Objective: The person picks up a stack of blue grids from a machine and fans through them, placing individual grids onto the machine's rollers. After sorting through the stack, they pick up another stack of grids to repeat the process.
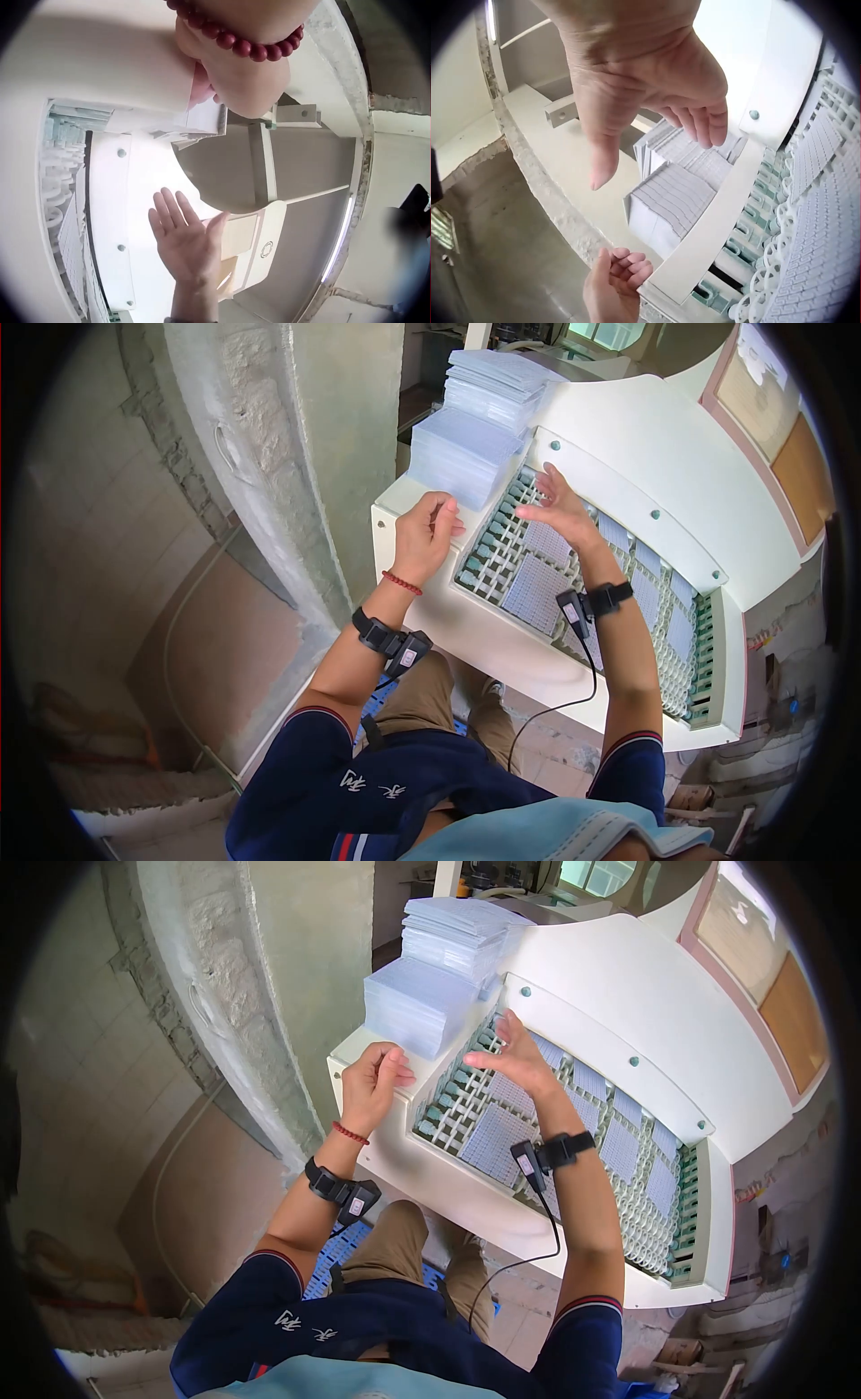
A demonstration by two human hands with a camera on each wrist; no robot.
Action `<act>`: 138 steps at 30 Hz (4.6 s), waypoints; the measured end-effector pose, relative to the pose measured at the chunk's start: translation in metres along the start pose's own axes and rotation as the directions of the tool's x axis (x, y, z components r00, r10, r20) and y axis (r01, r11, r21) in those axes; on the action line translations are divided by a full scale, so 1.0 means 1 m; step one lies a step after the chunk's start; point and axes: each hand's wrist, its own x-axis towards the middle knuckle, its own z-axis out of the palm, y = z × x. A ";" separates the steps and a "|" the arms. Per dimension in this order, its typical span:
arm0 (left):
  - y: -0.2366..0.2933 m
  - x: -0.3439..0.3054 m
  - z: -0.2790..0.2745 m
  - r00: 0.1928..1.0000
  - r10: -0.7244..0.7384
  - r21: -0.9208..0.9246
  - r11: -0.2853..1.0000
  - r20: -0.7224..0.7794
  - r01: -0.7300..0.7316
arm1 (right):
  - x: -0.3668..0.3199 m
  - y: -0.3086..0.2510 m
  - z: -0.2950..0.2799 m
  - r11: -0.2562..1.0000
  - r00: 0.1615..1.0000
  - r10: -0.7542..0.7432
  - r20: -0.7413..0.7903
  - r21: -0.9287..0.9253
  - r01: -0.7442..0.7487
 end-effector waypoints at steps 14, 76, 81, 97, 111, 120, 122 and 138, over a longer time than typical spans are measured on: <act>0.006 -0.004 0.003 0.987 0.136 0.154 0.981 -0.080 -0.123 | 0.027 0.007 0.040 0.990 0.997 0.036 0.072 0.136 -0.046; 0.007 -0.097 0.116 0.677 -0.384 -0.642 0.238 0.627 0.729 | -0.204 0.020 -0.034 0.914 0.905 0.349 -0.245 -0.124 -0.386; -0.003 -0.129 0.118 0.540 -0.497 -0.485 0.249 0.679 0.838 | -0.245 0.052 -0.050 0.845 0.835 0.534 -0.130 0.119 -0.522; 0.013 -0.131 0.116 0.463 -0.475 -0.429 0.186 0.748 0.884 | -0.267 0.142 -0.187 0.686 0.717 0.182 -0.672 -0.435 -0.582; 0.020 -0.135 0.123 0.507 -0.497 -0.422 0.281 0.704 0.862 | -0.285 0.074 -0.108 0.788 0.785 0.547 -0.291 0.496 -0.365; 0.017 -0.132 0.087 0.509 -0.473 -0.456 0.232 0.719 0.859 | -0.314 0.178 -0.294 0.563 0.507 0.315 -0.803 -0.272 -0.780; 0.017 -0.135 0.083 0.505 -0.479 -0.438 0.254 0.717 0.862 | -0.320 0.189 -0.296 0.470 0.527 0.253 -0.811 -0.374 -0.800; 0.012 -0.139 0.085 0.508 -0.481 -0.356 0.374 0.715 0.856 | -0.278 0.061 -0.008 0.709 0.878 0.479 -0.006 0.593 -0.382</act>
